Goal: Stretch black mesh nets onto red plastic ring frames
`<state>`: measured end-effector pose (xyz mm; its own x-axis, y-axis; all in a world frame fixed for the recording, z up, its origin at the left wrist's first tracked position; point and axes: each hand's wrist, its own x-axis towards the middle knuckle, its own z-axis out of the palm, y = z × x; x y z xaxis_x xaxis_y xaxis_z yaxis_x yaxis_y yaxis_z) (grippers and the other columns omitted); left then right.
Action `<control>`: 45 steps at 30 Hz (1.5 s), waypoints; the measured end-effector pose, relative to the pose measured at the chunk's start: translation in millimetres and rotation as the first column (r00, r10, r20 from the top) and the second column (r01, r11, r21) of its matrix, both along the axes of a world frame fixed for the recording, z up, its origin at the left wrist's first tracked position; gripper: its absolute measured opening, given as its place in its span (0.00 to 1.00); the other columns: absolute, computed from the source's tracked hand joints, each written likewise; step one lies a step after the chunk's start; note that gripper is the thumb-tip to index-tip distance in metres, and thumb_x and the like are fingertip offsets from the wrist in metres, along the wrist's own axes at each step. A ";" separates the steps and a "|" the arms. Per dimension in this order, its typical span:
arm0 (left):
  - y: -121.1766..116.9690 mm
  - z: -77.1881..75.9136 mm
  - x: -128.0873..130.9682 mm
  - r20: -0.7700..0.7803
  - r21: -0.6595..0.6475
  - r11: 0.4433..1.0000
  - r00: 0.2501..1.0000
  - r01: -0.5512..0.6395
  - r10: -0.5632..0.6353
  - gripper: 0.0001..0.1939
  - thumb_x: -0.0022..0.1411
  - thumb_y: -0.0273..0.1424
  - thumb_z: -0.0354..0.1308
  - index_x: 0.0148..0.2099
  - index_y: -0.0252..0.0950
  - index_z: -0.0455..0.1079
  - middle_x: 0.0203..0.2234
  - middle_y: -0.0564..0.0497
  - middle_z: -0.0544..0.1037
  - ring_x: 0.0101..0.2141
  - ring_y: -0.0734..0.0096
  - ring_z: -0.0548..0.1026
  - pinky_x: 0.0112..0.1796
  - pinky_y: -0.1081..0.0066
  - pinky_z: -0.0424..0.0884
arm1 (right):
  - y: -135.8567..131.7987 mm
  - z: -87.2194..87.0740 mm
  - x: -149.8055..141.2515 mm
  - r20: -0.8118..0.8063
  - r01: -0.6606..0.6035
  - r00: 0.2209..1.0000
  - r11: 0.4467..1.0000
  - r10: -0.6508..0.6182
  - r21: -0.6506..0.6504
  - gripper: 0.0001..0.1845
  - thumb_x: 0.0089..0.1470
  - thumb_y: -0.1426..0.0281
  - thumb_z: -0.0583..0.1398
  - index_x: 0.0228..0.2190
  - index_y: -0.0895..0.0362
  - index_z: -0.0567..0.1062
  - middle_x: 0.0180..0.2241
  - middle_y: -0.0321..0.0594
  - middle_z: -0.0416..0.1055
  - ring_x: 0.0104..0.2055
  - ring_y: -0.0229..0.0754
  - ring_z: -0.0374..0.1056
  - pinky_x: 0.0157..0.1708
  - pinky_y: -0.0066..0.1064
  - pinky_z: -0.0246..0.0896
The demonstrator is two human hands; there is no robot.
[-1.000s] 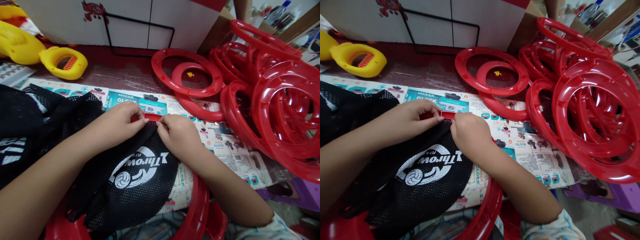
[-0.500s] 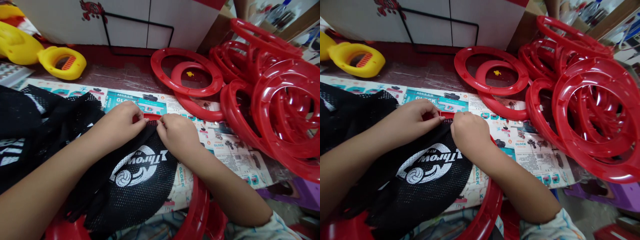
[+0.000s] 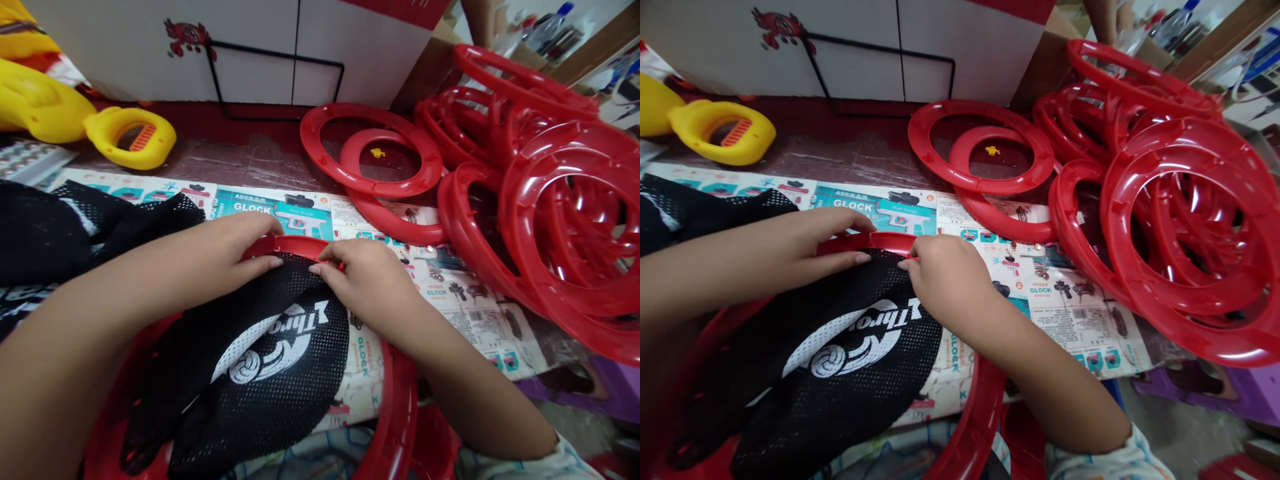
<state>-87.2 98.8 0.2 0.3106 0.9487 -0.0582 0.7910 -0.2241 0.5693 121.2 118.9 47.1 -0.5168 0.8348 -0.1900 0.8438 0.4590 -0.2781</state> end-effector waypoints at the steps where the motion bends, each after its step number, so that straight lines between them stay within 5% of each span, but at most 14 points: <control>1: -1.0 0.0 -2.3 -0.013 -0.003 1.000 1.000 -0.007 0.007 0.20 0.61 0.46 0.51 0.50 0.41 0.65 0.43 0.47 0.75 0.42 0.55 0.73 0.42 0.59 0.67 | 0.0 0.1 -0.2 -0.009 0.001 1.000 1.000 -0.001 -0.019 0.09 0.58 0.68 0.59 0.32 0.57 0.79 0.32 0.40 0.77 0.34 0.41 0.69 0.33 0.30 0.53; 5: -0.9 -1.7 3.9 -0.070 0.056 0.998 0.997 0.012 -0.008 0.18 0.63 0.45 0.49 0.47 0.39 0.67 0.41 0.45 0.75 0.41 0.54 0.73 0.42 0.57 0.67 | -0.2 -2.3 -0.9 -0.048 -0.008 0.999 0.999 0.006 -0.039 0.09 0.57 0.72 0.57 0.33 0.57 0.78 0.34 0.40 0.77 0.35 0.40 0.69 0.34 0.29 0.54; 10: 1.6 -0.6 26.9 0.073 0.141 0.985 0.991 0.103 -0.114 0.12 0.64 0.34 0.46 0.43 0.35 0.68 0.40 0.44 0.76 0.41 0.60 0.72 0.42 0.64 0.67 | 1.0 -5.2 0.1 -0.150 0.050 0.987 0.999 -0.048 0.009 0.09 0.55 0.75 0.56 0.36 0.58 0.75 0.31 0.39 0.76 0.30 0.38 0.67 0.30 0.28 0.52; 17: -0.2 2.9 25.5 0.126 0.123 0.989 0.987 0.082 -0.098 0.10 0.64 0.32 0.47 0.39 0.37 0.69 0.33 0.50 0.76 0.34 0.66 0.73 0.35 0.69 0.67 | 6.4 -8.4 0.5 -0.195 0.077 0.978 0.997 -0.074 0.011 0.11 0.51 0.77 0.55 0.36 0.58 0.74 0.30 0.38 0.75 0.30 0.38 0.67 0.30 0.27 0.52; 24: -1.3 -3.2 24.6 0.104 0.281 0.944 0.973 0.170 -0.207 0.16 0.66 0.32 0.47 0.44 0.37 0.76 0.44 0.46 0.78 0.44 0.62 0.75 0.47 0.66 0.71 | 9.1 -13.7 0.9 -0.162 0.072 0.985 0.996 -0.061 0.059 0.10 0.52 0.76 0.55 0.36 0.59 0.74 0.29 0.38 0.74 0.30 0.38 0.66 0.30 0.28 0.51; 45: 0.2 -10.5 20.9 0.051 0.346 0.915 0.970 0.205 -0.237 0.19 0.68 0.32 0.46 0.47 0.32 0.77 0.44 0.39 0.76 0.43 0.58 0.75 0.44 0.61 0.73 | 17.1 -22.5 1.2 -0.285 0.071 0.957 0.997 -0.060 0.028 0.08 0.52 0.77 0.56 0.33 0.58 0.73 0.28 0.36 0.72 0.28 0.37 0.64 0.29 0.27 0.51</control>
